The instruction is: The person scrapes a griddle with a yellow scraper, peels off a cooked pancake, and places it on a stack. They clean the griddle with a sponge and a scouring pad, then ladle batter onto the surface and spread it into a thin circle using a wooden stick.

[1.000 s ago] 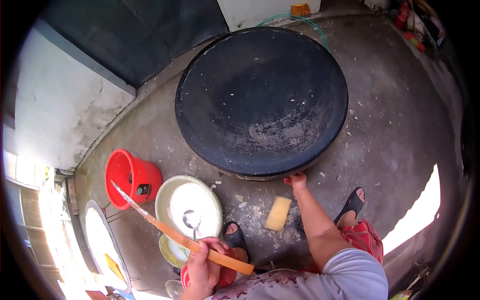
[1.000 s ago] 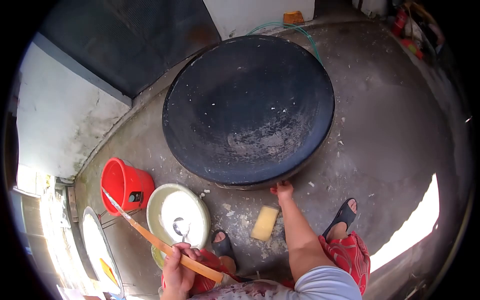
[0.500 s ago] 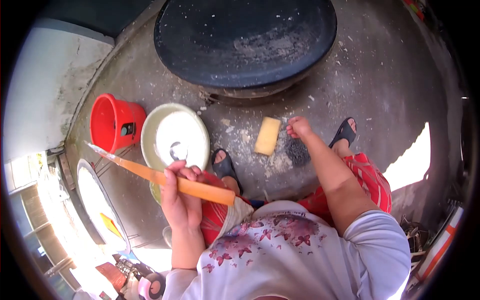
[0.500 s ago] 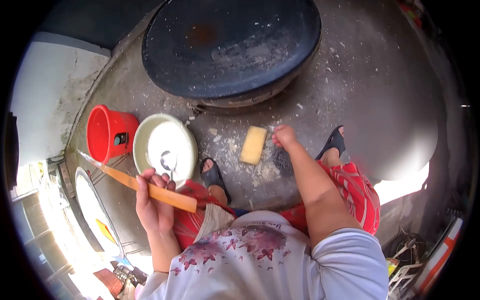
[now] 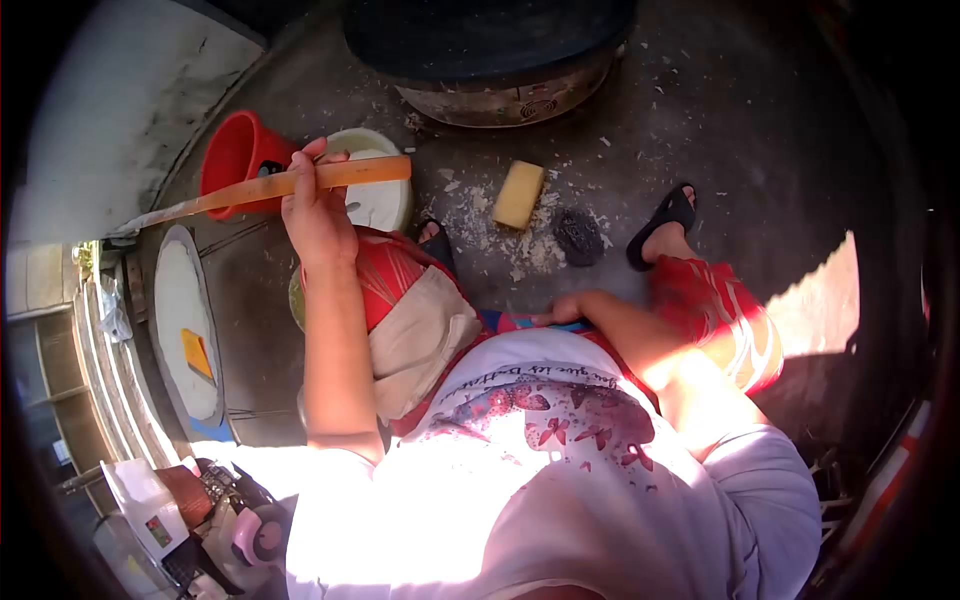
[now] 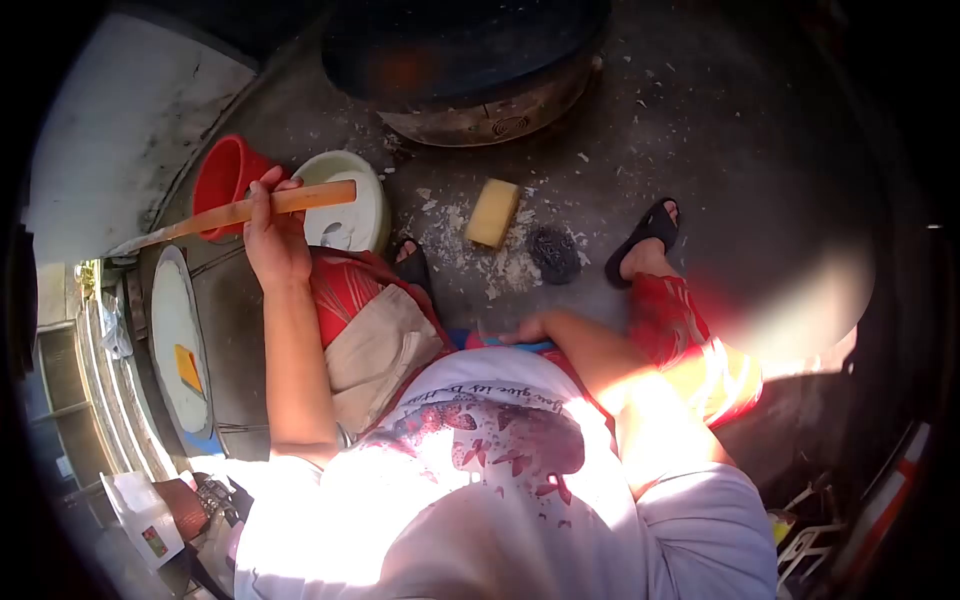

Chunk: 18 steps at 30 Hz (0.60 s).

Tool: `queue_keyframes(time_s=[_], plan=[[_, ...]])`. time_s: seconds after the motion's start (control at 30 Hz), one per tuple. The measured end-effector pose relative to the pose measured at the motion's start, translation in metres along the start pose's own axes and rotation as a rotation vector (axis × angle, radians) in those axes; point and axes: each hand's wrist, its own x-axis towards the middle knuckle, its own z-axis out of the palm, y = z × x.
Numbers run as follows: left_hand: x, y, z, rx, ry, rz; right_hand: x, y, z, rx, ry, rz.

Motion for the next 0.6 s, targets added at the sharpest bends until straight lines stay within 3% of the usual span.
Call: queue_keyframes(time_s=[0.07, 0.13, 0.2, 0.33, 0.4, 0.5, 0.6], plan=[[-0.008, 0.007, -0.004, 0.016, -0.035, -0.052, 0.002, 0.01, -0.015, -0.095, 0.243, -0.129], [-0.017, 0.011, -0.009, -0.005, -0.089, -0.093, -0.002, 0.012, -0.044, 0.097, 0.572, -0.226], [-0.024, 0.017, -0.011, 0.006, -0.167, -0.203, -0.021, 0.015, -0.067, 0.399, 0.709, -0.173], [-0.004, 0.04, -0.037, -0.01, -0.166, -0.232, -0.011, 0.069, -0.072, 0.683, 0.827, -0.024], [0.012, 0.041, -0.053, -0.009, -0.11, -0.21, -0.016, 0.077, -0.07, 0.093, 0.94, 0.222], [0.029, 0.025, -0.066, -0.038, -0.087, -0.229, -0.006, 0.063, -0.061, -0.087, 0.986, 0.303], [0.027, 0.02, -0.049, -0.128, -0.024, -0.303, 0.028, 0.062, -0.06, -0.072, 0.991, 0.311]])
